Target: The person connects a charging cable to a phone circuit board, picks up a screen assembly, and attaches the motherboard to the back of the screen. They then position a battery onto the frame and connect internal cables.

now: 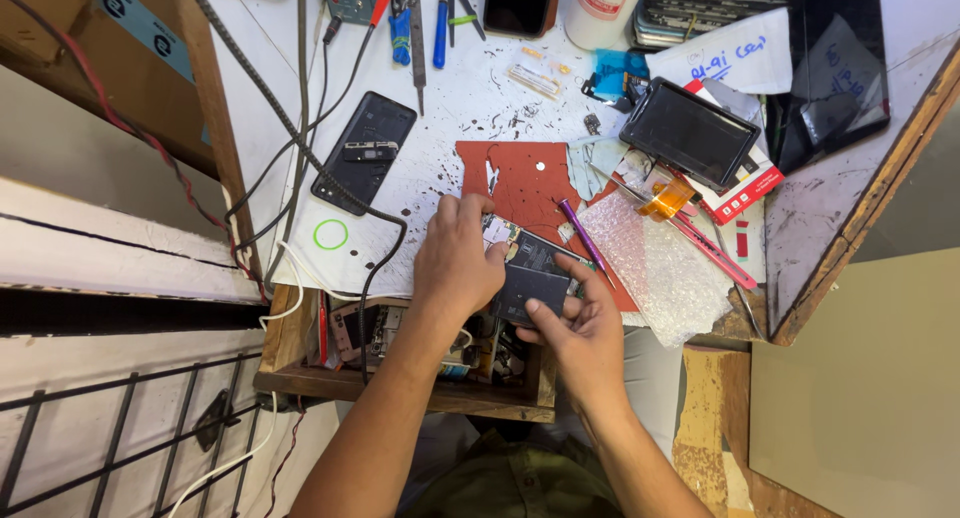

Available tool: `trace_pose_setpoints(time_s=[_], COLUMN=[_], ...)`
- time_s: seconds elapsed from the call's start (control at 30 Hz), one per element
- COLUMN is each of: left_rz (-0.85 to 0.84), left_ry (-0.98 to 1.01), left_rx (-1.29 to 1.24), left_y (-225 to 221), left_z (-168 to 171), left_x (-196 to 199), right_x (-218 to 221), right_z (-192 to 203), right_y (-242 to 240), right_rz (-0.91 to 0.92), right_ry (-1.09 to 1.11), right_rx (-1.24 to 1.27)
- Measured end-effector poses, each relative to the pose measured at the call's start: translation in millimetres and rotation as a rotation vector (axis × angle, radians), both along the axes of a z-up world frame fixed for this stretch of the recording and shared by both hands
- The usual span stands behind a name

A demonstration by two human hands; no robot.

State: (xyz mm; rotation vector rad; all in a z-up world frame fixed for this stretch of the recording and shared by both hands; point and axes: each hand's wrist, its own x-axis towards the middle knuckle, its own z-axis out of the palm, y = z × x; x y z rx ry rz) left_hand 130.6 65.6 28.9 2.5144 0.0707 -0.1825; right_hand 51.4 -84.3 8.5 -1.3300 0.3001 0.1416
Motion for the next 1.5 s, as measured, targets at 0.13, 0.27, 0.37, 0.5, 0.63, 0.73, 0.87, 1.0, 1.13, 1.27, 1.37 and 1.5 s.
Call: trace_pose_setpoints(time_s=[0.13, 0.27, 0.37, 0.5, 0.63, 0.73, 0.87, 1.0, 1.13, 1.27, 1.37, 1.5], left_rz=[0.007, -0.003, 0.078, 0.048, -0.132, -0.112, -0.007, 0.282, 0.255, 0.221, 0.090, 0.148], left_ry=[0.050, -0.111, -0.148, 0.166, 0.101, 0.160, 0.282, 0.353, 0.420, 0.341, 0.221, 0.467], left_rx=[-0.060, -0.290, -0.485, -0.427, -0.056, -0.025, 0.047, 0.170, 0.226, 0.086, -0.070, -0.951], left_y=[7, 25, 46, 80, 83, 76, 87, 115, 117, 117, 113, 96], left_z=[-2, -7, 0, 11, 1, 2, 32, 53, 29, 7, 12, 35], left_x=[-1, -11, -26, -60, -82, -97, -109, -119, -119, -122, -119, -124], right_x=[-2, -1, 2, -4, -7, -9, -10, -11, -21, -33, -36, -59], right_z=[-1, -2, 4, 19, 26, 26, 25, 23, 23, 30, 44, 54], right_y=[-6, -15, -19, -19, -14, -12, -17, -24, -20, -10, 1, 10], right_rz=[0.064, 0.081, 0.105, 0.149, 0.152, 0.146, 0.182, 0.251, 0.153, 0.130, 0.152, 0.581], right_ry=[-0.097, -0.013, 0.031, 0.062, -0.081, -0.068, -0.070, -0.185, -0.249, -0.287, -0.341, -0.834], right_rx=[-0.003, 0.001, -0.121, -0.525, -0.900, -0.957, -0.972, -0.976, -1.154, -1.149, -1.104, -0.363])
